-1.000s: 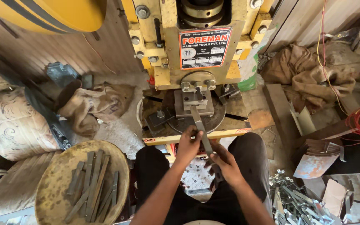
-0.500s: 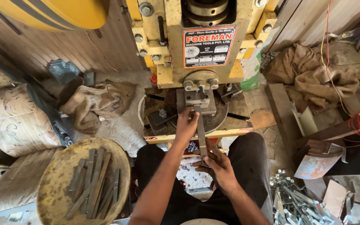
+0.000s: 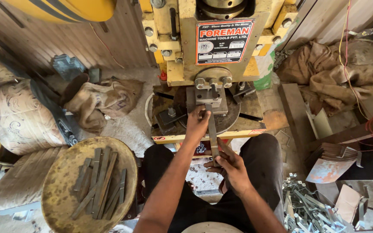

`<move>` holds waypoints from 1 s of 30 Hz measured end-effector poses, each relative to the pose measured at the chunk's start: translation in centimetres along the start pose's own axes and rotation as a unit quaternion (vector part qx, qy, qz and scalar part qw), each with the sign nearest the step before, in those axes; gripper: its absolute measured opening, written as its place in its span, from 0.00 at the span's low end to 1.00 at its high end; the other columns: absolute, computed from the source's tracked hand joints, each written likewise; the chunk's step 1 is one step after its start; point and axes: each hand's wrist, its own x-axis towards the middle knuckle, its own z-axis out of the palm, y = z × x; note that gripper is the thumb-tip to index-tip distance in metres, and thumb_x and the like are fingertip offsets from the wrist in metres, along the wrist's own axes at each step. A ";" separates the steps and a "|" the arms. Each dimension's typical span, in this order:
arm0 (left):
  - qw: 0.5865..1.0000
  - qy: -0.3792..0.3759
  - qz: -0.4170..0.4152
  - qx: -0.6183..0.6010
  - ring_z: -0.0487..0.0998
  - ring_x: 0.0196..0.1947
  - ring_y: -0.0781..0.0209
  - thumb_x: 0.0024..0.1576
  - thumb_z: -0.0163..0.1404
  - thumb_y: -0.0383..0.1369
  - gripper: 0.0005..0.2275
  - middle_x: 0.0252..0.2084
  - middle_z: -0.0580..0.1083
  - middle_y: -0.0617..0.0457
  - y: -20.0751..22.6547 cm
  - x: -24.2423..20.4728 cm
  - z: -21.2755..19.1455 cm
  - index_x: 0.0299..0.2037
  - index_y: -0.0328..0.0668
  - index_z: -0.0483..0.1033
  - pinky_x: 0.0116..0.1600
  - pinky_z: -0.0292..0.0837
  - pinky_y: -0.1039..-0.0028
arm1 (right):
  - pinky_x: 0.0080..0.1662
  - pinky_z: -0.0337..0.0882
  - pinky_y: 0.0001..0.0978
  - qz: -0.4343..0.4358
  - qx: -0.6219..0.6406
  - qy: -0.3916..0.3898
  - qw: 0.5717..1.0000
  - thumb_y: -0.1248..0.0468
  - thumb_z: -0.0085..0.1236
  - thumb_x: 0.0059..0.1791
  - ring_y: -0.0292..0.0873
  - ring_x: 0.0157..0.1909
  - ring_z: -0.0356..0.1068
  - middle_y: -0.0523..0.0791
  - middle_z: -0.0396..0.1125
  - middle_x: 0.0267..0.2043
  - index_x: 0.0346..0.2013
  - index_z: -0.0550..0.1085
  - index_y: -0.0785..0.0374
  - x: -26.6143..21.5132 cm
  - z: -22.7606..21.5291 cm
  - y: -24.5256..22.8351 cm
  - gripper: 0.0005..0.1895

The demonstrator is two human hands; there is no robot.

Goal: The person sits on the floor and repeatedly places metal strips into a yellow Foreman press machine, operates the lever to press them, and removes the processed pieces. The person handles the metal strips one at a time and places the finished pieces into a nearby container.

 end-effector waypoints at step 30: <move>0.987 -0.144 -0.002 -0.069 0.78 0.28 0.64 0.64 0.51 0.35 0.13 0.34 0.75 0.50 1.5 -6.7 -3.7 0.52 0.33 0.73 0.33 0.73 0.71 | 0.43 0.75 0.38 0.060 -0.215 -0.092 0.970 0.60 0.53 0.55 0.43 0.44 0.76 0.48 0.78 0.46 0.61 0.74 0.70 -0.7 -1.9 3.2 0.23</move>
